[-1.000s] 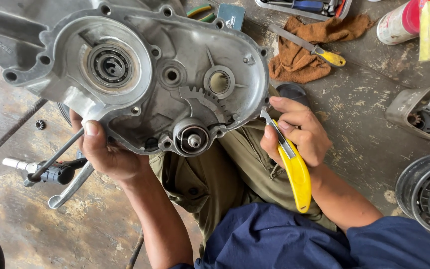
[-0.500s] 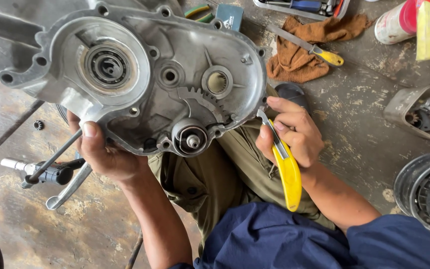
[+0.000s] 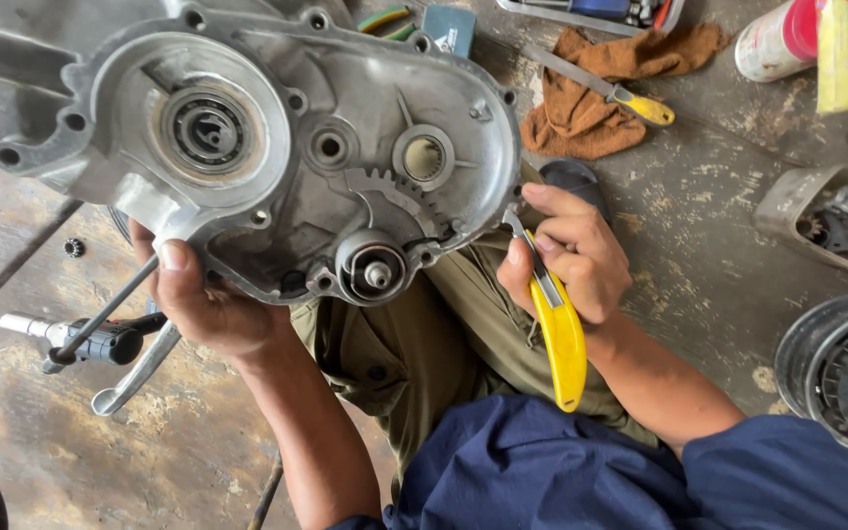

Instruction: The person scrapes the inside of a metal engine casing with a utility knife to remove residue. They then wipe the interior surfaces with a brown cloth to clean the area.

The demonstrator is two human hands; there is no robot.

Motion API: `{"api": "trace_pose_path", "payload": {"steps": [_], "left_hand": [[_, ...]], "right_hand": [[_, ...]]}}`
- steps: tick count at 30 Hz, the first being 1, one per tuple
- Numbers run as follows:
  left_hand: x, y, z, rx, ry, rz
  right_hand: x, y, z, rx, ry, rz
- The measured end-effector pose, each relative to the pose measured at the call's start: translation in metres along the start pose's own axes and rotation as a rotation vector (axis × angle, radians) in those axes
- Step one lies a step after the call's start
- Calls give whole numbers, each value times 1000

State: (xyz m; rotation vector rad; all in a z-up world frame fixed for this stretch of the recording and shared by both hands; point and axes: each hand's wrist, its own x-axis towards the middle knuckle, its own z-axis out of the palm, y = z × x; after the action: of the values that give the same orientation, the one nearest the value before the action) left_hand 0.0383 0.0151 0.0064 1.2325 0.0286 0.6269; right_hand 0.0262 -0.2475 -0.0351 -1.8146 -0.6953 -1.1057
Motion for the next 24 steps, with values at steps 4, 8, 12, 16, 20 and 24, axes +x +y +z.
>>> {"api": "trace_pose_path", "payload": {"steps": [4, 8, 12, 16, 20, 24], "left_hand": [[3, -6, -7, -7, 3, 3], [-5, -4, -9, -15, 16, 1], [-2, -2, 1, 40, 27, 46], [-5, 4, 11, 12, 13, 37], [0, 2, 10, -1, 40, 46], [-1, 0, 4, -39, 12, 18]], "right_hand": [[0, 0, -1, 15, 0, 18], [-4, -5, -2, -2, -8, 31], [-2, -1, -1, 1, 0, 6], [-5, -2, 2, -18, 41, -24], [-1, 0, 4, -9, 25, 33], [-3, -10, -7, 134, 62, 283]]}}
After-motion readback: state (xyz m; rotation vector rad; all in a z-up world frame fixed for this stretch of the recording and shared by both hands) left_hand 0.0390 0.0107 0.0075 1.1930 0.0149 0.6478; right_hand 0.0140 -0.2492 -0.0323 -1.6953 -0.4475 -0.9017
